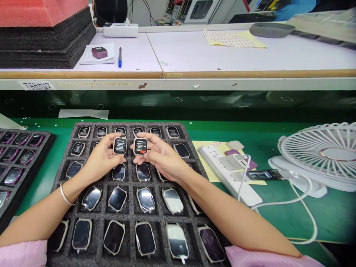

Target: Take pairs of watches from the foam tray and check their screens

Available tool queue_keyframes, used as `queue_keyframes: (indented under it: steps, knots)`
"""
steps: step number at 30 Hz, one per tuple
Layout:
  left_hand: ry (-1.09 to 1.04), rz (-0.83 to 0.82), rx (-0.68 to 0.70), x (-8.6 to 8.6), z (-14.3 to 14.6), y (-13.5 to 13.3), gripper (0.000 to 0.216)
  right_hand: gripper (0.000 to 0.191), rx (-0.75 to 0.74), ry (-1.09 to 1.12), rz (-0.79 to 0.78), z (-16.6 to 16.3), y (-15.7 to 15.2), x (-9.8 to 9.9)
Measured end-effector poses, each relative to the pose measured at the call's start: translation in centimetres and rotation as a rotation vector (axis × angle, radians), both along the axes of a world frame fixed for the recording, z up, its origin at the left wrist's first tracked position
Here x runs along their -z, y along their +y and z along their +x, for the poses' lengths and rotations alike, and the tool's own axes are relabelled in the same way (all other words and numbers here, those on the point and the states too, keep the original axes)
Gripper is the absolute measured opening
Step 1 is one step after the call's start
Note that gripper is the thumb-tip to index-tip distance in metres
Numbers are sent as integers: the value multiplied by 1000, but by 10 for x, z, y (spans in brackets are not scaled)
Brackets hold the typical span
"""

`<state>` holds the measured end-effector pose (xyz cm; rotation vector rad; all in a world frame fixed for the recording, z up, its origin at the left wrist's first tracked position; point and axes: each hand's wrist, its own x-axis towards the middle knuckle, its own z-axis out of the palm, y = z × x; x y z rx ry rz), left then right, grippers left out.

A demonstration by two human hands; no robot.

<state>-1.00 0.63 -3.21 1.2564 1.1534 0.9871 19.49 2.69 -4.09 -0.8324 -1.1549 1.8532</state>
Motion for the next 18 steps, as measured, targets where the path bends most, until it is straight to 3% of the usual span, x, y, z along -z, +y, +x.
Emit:
queue_keyframes:
  steps: [4, 7, 10, 14, 18]
  knots:
    - [397, 170, 44, 1, -7, 10, 47, 57, -32, -193, 218, 6, 6, 3]
    - [782, 402, 58, 1, -12, 15, 38, 47, -18, -566, 584, 12, 12, 6]
    - [979, 466, 80, 4, -14, 17, 39, 43, 0, -864, 923, 11, 17, 11]
    - [1062, 421, 113, 7, -17, 16, 52, 46, -11, -1069, 998, 7, 21, 11]
    - [1067, 482, 100, -2, -11, 15, 54, 51, 105, -1117, 1051, 30, 23, -14]
